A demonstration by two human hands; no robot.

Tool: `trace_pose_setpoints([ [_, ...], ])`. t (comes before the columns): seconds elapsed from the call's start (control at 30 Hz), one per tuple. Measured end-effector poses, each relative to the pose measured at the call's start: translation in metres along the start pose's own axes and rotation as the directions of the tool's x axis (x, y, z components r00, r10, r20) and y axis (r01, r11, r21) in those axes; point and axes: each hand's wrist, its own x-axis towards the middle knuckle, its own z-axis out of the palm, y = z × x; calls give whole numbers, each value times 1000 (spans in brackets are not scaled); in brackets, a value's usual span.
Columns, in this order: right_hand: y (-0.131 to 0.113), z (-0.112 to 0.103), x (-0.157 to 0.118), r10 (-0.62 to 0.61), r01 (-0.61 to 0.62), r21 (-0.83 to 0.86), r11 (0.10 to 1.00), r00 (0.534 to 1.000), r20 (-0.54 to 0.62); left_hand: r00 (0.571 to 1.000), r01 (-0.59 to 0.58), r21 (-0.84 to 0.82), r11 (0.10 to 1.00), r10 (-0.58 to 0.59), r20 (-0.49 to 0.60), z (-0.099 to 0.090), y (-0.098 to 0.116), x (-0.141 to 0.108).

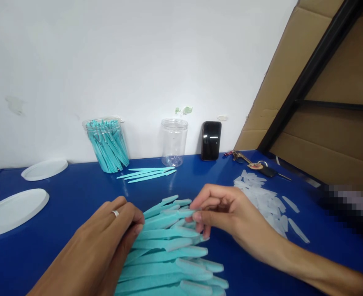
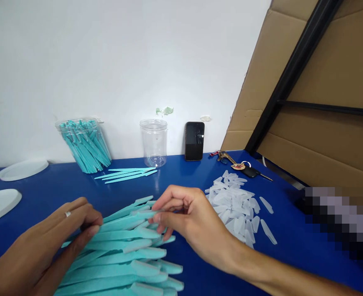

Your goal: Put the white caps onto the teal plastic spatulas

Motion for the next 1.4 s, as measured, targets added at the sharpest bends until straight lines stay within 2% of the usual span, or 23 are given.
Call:
trace_pose_setpoints([
  [0.07,-1,3,-4,-15,15,-5,1000,1000,-12,995,-102,70,992,103,-14,-1,5,-1],
  [0.1,-2,5,-6,-26,25,-14,1000,999,-21,994,-107,92,990,109,-24,-1,9,-2],
  [0.23,-3,6,-9,-53,51,-59,997,998,-33,997,40,29,999,-38,-64,-1,23,-2],
  [0.33,-2,5,-9,-56,54,-70,996,998,-29,992,109,-15,994,-110,-68,0,24,-2],
  [0.47,-5,-3,-5,-97,92,-77,993,994,-52,982,144,-10,989,-145,-118,-4,6,3],
  [0.6,-12,-15,5,-155,142,-114,983,981,-119,950,281,-8,960,-279,-140,-15,-23,15],
  [0.67,-13,-18,9,-161,142,-132,981,976,-147,945,298,-12,955,-297,-137,-19,-33,21],
  [0.8,-12,-20,13,-140,115,-154,981,976,-165,961,236,1,972,-234,-147,-19,-42,24],
  [1.0,-10,-19,14,-134,105,-168,980,975,-175,982,177,46,983,-173,-78,-15,-45,15],
  [1.2,-8,-20,12,-131,98,-188,977,977,-171,980,135,29,990,-129,-151,-14,-39,19],
  [1.4,-8,-19,11,-180,139,-256,957,973,-145,978,126,14,992,-122,-171,-16,-38,20],
])
